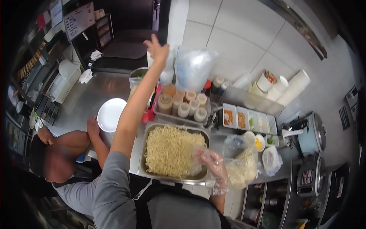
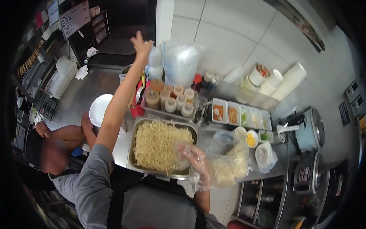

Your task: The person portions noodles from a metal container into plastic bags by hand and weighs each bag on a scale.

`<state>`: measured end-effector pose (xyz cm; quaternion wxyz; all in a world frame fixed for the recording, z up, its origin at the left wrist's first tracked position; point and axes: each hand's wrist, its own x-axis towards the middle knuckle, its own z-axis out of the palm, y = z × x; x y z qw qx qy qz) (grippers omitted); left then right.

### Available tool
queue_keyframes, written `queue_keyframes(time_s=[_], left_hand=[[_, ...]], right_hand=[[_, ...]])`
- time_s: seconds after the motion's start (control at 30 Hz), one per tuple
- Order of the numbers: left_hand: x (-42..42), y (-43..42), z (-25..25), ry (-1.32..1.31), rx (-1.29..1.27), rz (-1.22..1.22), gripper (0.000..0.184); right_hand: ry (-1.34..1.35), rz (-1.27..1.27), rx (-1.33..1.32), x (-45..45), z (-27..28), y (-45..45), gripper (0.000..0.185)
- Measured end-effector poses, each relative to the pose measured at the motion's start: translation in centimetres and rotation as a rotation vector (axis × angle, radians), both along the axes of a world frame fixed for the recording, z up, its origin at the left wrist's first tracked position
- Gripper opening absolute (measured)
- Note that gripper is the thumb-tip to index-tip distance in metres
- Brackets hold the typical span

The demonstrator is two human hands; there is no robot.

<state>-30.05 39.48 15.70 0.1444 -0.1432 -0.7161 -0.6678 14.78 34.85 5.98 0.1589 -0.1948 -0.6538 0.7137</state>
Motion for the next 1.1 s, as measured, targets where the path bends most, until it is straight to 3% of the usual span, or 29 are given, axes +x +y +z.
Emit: queue_keyframes(time_s=[0.1, 0.2, 0.23, 0.4, 0.53, 0.6, 0.63, 0.73, 0.77, 0.87, 0.93, 1.0, 1.1], left_hand=[[-4.1, 2.9, -1.2, 0.705, -0.786, 0.254, 0.064], [-9.5, 2.9, -4.4, 1.096, -1.449, -0.142, 0.04], [-7.8, 2.4, -2.9, 0.982, -1.649, -0.144, 0.023], [-9.9, 2.8, -1.7, 1.12, -1.354, -0.044, 0.014], [-9.7, 1.2, 3.6, 0.909, -1.072, 0.035, 0.015], [-10.0, 0.5, 6.3, 0.917, -0.754, 0.104, 0.013], [-8.7, -0.4, 7.9, 0.925, -0.714, 0.214, 0.014], [-7.0, -3.0, 12.1, 0.667, -0.575, 0.135, 0.018], [-6.8, -4.0, 13.0, 0.782, -0.51, 0.164, 0.02], [-4.8, -6.3, 14.5, 0.775, -0.402, 0.11, 0.019], [-4.0, -6.6, 12.4, 0.79, -0.746, -0.026, 0.013], [-2.4, -6.8, 9.1, 1.001, -1.072, -0.043, 0.009], [-2.5, -5.3, 7.0, 1.148, -1.22, 0.004, 0.013]], right_hand=[[0.004, 0.008, -0.026, 1.2, 0.3, -0.3, 0.034], [0.005, 0.008, -0.078, 2.4, 0.3, -0.4, 0.031], [-0.002, -0.006, -0.13, 2.8, 0.3, -0.6, 0.028], [0.001, -0.025, -0.154, 3.9, -0.6, 0.1, 0.027], [-0.016, -0.068, -0.202, 3.7, 0.2, 0.3, 0.026], [0.005, -0.05, -0.206, 3.5, -0.2, 0.5, 0.026], [0.016, -0.053, -0.188, 3.2, -0.3, 0.5, 0.027], [0.047, -0.033, -0.17, 2.5, -0.5, 0.1, 0.031], [0.052, -0.008, -0.178, 2.3, -0.4, 0.1, 0.032], [0.048, 0.035, -0.175, 1.4, 1.0, -0.4, 0.034], [0.054, 0.075, -0.177, 0.6, 1.8, -1.3, 0.034], [0.081, 0.145, -0.158, -0.3, 2.5, -1.5, 0.034], [0.108, 0.25, -0.058, -0.3, 4.3, -2.9, 0.034]])
